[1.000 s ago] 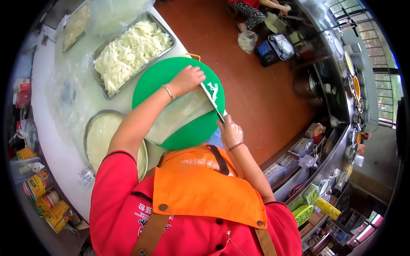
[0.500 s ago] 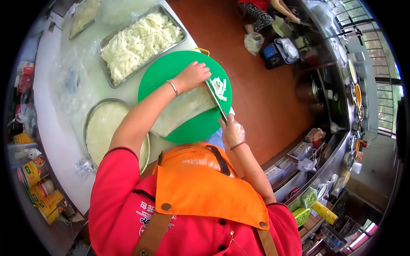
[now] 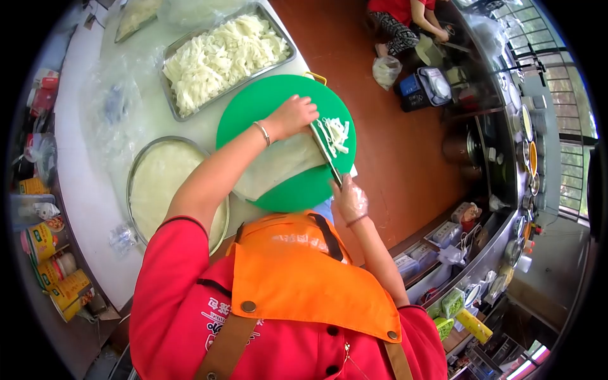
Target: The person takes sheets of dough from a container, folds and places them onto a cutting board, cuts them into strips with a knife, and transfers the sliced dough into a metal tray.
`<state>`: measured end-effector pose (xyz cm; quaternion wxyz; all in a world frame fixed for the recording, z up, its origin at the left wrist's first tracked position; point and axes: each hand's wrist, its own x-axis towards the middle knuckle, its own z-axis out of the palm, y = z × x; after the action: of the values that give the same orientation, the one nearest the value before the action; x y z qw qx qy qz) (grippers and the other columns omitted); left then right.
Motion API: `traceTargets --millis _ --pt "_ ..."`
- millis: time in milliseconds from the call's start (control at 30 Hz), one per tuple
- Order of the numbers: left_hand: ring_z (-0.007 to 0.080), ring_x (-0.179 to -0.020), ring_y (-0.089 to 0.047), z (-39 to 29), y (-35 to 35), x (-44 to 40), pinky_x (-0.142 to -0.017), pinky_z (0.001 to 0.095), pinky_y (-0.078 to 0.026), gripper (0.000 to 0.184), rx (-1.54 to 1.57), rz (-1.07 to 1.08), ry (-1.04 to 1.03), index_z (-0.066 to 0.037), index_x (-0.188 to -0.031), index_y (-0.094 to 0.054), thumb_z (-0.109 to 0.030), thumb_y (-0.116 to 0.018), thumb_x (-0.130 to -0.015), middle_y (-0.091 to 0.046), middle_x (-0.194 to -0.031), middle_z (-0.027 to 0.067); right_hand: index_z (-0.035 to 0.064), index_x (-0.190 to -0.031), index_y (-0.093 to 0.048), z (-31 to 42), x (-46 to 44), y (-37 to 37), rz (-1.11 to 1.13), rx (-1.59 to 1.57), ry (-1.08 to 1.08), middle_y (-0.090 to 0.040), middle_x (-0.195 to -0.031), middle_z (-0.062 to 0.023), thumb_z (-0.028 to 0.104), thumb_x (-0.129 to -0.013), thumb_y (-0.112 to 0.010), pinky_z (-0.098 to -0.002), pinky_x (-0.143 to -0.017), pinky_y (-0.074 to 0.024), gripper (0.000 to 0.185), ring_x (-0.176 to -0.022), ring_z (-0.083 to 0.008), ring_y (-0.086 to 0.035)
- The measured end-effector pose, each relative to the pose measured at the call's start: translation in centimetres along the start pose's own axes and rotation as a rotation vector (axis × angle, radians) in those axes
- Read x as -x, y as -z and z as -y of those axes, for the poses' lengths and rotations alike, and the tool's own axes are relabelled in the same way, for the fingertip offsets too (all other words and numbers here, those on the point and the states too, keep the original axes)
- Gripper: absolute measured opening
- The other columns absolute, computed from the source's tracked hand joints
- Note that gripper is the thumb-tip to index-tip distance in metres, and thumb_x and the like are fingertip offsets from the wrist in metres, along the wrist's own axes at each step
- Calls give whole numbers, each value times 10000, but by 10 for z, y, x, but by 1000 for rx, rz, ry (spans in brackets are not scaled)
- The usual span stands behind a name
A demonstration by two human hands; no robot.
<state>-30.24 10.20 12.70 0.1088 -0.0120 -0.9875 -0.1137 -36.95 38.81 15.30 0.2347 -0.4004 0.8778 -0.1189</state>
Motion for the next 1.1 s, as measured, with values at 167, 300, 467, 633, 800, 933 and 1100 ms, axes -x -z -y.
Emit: traceTargets --millis 167,300,467,633,800,933,1100 --pt "248 -995 -556 6 12 7 -855 407 -436 288 -22 -81 36 -116 -930 -582 -245 -765 -749 -590 -962 40 28 -1008 -508 17 8 33 -47 31 72 -660 -826 -266 381 -980 -579 -551 -650 -508 361 -750 -471 -641" --pt "251 -1003 -550 -6 -2 23 -851 411 -431 302 -9 -48 45 -111 -923 -574 -253 -770 -741 -582 -962 44 40 -982 -498 -9 -2 -20 -14 30 88 -670 -787 -246 365 -943 -642 -541 -576 -519 357 -699 -450 -657" --pt "253 -1003 -544 -4 19 32 -843 414 -427 316 -4 -79 85 -106 -914 -568 -255 -777 -729 -566 -949 51 36 -1004 -496 14 9 8 -15 22 112 -658 -781 -265 386 -956 -619 -549 -578 -512 374 -684 -466 -641" --pt "255 -993 -539 5 15 33 -839 411 -426 322 24 -80 74 -105 -908 -567 -243 -785 -715 -561 -954 54 34 -1006 -506 15 9 3 -24 39 121 -645 -747 -271 393 -951 -627 -536 -573 -524 383 -664 -459 -644" --pt "250 -983 -538 -2 21 44 -841 405 -422 318 14 -23 79 -113 -899 -570 -251 -789 -714 -561 -932 48 48 -1011 -506 18 -1 -20 94 20 35 -662 -759 -249 416 -947 -623 -547 -617 -527 392 -686 -461 -651" --pt "244 -975 -543 2 35 46 -838 401 -420 315 12 -64 104 -118 -875 -567 -248 -800 -706 -565 -910 41 47 -1004 -509 36 6 13 25 31 87 -670 -780 -249 445 -966 -581 -554 -639 -526 406 -727 -472 -650" --pt "243 -970 -542 5 13 57 -829 402 -419 306 15 -33 120 -117 -854 -553 -236 -797 -713 -560 -903 39 51 -991 -502 19 -3 -29 24 28 117 -648 -707 -245 409 -953 -616 -544 -572 -513 378 -644 -455 -643"
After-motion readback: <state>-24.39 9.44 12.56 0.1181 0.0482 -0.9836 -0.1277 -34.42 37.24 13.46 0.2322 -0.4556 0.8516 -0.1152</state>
